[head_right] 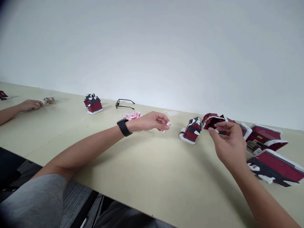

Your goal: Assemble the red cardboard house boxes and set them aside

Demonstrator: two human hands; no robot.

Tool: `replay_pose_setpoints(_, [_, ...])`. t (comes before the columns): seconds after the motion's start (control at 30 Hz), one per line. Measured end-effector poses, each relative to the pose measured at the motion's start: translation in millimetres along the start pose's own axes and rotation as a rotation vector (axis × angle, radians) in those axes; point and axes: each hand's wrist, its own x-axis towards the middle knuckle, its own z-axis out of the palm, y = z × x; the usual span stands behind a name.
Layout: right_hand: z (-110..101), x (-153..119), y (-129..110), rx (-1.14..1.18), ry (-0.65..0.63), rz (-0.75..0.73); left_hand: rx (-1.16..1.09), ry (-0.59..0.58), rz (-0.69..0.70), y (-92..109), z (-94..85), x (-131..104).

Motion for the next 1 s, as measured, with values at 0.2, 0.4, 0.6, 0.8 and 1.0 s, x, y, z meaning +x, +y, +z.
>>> replay_pose_setpoints(0.2, [8.8,12.1,22.1,0.079,-0.261,0.200,0.008,-0.005,-0.008,-6.2,-1.3,1.0])
replay_pose_setpoints(0.4, [15.0,14.0,43.2,0.109,-0.428,0.239,-0.005,-0.016,-0.015,-8.2,-0.6,1.7])
replay_pose_setpoints(0.6, [34.5,8.4,37.6,0.194,-0.439,0.235,-0.024,-0.022,-0.002,-13.8,1.2,4.0])
replay_pose_setpoints(0.8, [39.2,5.1,17.0,0.256,-0.473,0.292,-0.095,-0.023,-0.029,-7.1,5.1,2.5])
replay_pose_setpoints(1.0, [25.4,-9.0,-4.9,0.538,-0.752,0.201,-0.228,0.024,-0.142,-9.3,7.9,6.2])
